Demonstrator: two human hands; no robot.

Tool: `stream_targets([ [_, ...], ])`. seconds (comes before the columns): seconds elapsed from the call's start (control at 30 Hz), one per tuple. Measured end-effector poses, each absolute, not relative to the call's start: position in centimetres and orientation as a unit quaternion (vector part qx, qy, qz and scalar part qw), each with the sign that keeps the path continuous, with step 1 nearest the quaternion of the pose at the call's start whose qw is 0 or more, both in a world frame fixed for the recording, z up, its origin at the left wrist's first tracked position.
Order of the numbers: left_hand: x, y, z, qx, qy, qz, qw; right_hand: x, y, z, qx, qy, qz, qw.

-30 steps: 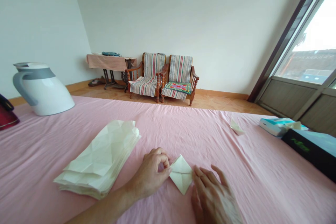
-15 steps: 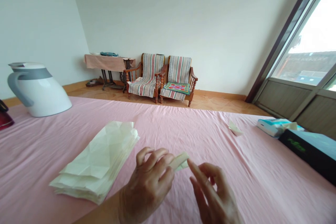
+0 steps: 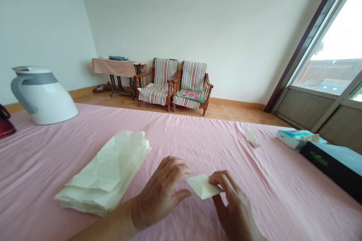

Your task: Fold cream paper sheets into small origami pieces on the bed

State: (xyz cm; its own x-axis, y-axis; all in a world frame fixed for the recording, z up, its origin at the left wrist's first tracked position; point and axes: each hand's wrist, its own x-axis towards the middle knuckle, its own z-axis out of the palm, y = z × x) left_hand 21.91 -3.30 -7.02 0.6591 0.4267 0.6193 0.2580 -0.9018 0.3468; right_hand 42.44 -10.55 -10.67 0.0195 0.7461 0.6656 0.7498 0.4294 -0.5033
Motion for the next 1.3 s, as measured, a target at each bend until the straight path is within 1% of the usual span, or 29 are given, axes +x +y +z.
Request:
stream_targets([
  [0.1, 22.1, -3.4, -7.0, 0.913, 0.155, 0.358, 0.117, 42.3, -10.3, -10.6, -0.515, -0.714, 0.035, 0.473],
  [0.2, 22.3, -3.7, -6.9, 0.926, 0.135, 0.347, 0.067, 42.2, -10.0, -10.6, -0.51, -0.732, 0.05, 0.45],
  [0.43, 22.1, -3.6, -6.8, 0.936, 0.165, 0.3, -0.088, 42.3, -10.3, -10.9, -0.538, -0.745, -0.046, 0.391],
  [0.5, 22.2, -3.7, -6.8, 0.936, 0.158, 0.294, -0.109, 42.0, -10.6, -10.7, -0.527, -0.757, -0.045, 0.385],
  [0.63, 22.5, -3.9, -7.0, 0.945, 0.133, 0.277, -0.11, 41.5, -10.8, -10.2, -0.492, -0.785, -0.028, 0.374],
  [0.77, 22.5, -3.7, -7.3, 0.963, 0.111, 0.23, -0.085, 41.5, -10.6, -10.3, -0.482, -0.802, -0.026, 0.352],
  [0.9, 22.1, -3.3, -7.5, 0.977, 0.113, 0.181, -0.019, 41.8, -10.5, -10.9, -0.49, -0.8, 0.005, 0.346],
  [1.0, 21.8, -3.1, -7.4, 0.975, 0.141, 0.164, 0.058, 42.2, -10.3, -11.7, -0.507, -0.78, 0.029, 0.365],
  [1.17, 21.8, -3.5, -6.9, 0.944, 0.22, 0.162, 0.186, 43.1, -9.6, -12.5, -0.558, -0.761, 0.055, 0.327],
  [1.23, 21.9, -3.7, -6.7, 0.931, 0.248, 0.162, 0.214, 43.3, -9.6, -12.3, -0.567, -0.755, 0.054, 0.324],
  [1.3, 22.0, -3.8, -6.5, 0.926, 0.267, 0.161, 0.214, 43.3, -9.7, -11.9, -0.56, -0.76, 0.042, 0.327],
])
